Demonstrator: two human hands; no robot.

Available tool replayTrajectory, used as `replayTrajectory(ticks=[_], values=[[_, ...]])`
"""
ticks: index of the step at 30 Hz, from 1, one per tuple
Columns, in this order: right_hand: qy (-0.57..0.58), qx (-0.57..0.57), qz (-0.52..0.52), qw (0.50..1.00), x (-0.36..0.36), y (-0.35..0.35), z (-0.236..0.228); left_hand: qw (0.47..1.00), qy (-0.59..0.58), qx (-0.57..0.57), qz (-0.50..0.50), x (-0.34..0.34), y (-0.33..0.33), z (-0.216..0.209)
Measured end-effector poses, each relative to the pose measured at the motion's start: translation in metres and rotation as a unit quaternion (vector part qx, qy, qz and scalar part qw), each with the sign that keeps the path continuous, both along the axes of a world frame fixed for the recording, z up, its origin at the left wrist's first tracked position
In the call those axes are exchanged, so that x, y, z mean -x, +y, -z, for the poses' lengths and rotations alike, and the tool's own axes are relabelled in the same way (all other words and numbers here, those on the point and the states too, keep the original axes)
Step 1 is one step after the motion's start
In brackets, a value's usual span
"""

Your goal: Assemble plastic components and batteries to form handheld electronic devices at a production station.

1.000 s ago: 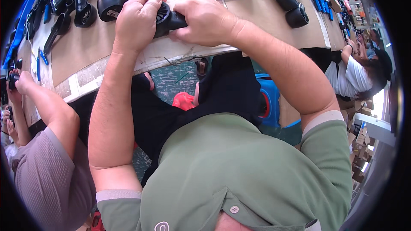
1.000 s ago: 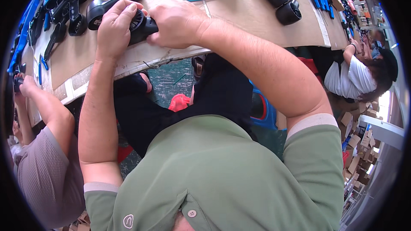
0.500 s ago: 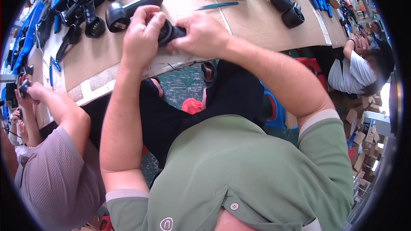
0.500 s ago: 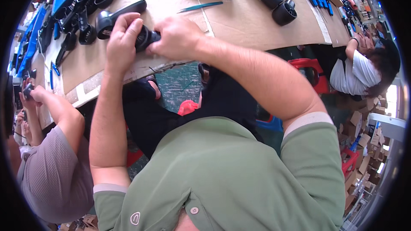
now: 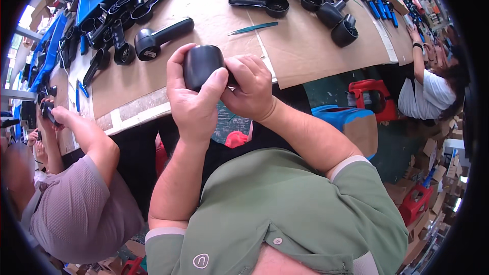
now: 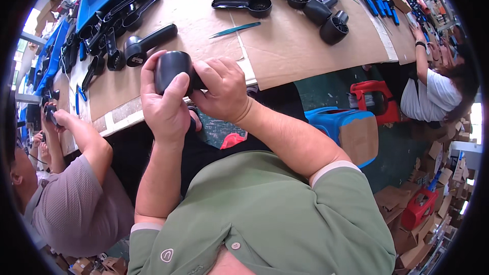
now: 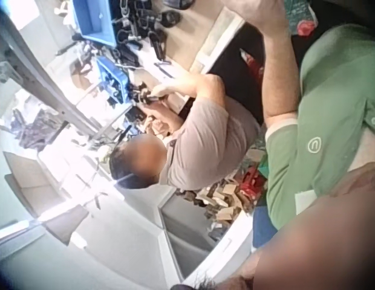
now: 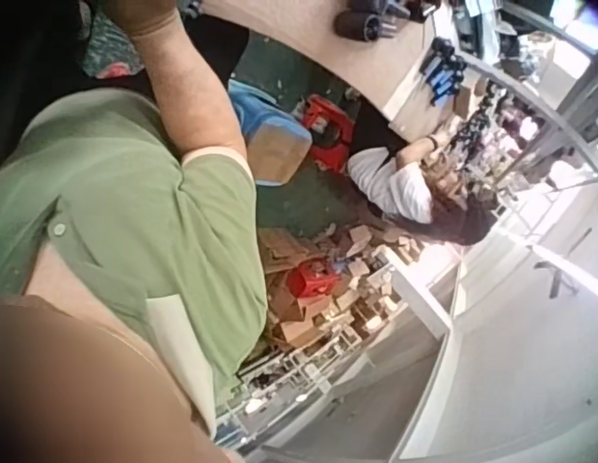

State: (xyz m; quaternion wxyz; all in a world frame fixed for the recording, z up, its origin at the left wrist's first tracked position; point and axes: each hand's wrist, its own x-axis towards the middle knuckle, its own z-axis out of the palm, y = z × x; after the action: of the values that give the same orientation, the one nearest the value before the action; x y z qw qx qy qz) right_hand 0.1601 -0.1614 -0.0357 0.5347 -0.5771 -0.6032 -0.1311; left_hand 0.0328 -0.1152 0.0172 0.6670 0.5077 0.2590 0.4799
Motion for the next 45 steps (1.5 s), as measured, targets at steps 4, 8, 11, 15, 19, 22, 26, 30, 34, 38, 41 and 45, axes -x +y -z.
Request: replayTrajectory(ticks=[4,8,11,15,19,22,26,30,34,38,41,45], values=[[-0.025,-0.04,0.012,0.999,0.005,-0.012,0.001,0.997,-0.069,0.019,-0.005,-0.001,0.002,0.014],[0.092,0.059,-0.06,0.992,0.015,-0.027,-0.006,0.98,-0.135,0.132,0.059,0.01,0.023,0.023],[0.229,0.191,-0.134,0.945,0.009,-0.034,-0.024,0.965,-0.161,0.189,0.089,0.019,0.039,0.034],[0.471,0.456,-0.253,0.712,-0.012,-0.041,-0.05,0.94,-0.192,0.249,0.134,0.025,0.046,0.045],[0.531,0.493,-0.279,0.63,-0.011,-0.038,-0.053,0.935,-0.203,0.255,0.143,0.026,0.046,0.048],[0.454,0.419,-0.284,0.733,-0.002,-0.039,-0.028,0.938,-0.196,0.237,0.159,0.026,0.047,0.043],[0.355,0.343,-0.284,0.822,0.001,-0.04,-0.016,0.942,-0.198,0.212,0.172,0.026,0.047,0.039],[0.339,0.356,-0.269,0.828,0.001,-0.04,-0.03,0.937,-0.214,0.204,0.186,0.027,0.049,0.033],[0.267,0.465,-0.193,0.822,-0.007,-0.035,-0.043,0.973,-0.098,0.191,0.083,0.016,0.039,0.022],[0.201,0.23,-0.095,0.948,0.015,-0.022,-0.033,0.977,-0.056,0.196,-0.059,-0.005,0.026,0.014],[0.155,0.123,-0.082,0.977,0.014,-0.013,-0.022,0.976,-0.024,0.196,-0.092,-0.005,0.023,0.002],[0.088,0.056,-0.153,0.983,-0.006,-0.002,-0.018,0.98,0.026,0.185,-0.063,0.003,0.01,-0.009]])
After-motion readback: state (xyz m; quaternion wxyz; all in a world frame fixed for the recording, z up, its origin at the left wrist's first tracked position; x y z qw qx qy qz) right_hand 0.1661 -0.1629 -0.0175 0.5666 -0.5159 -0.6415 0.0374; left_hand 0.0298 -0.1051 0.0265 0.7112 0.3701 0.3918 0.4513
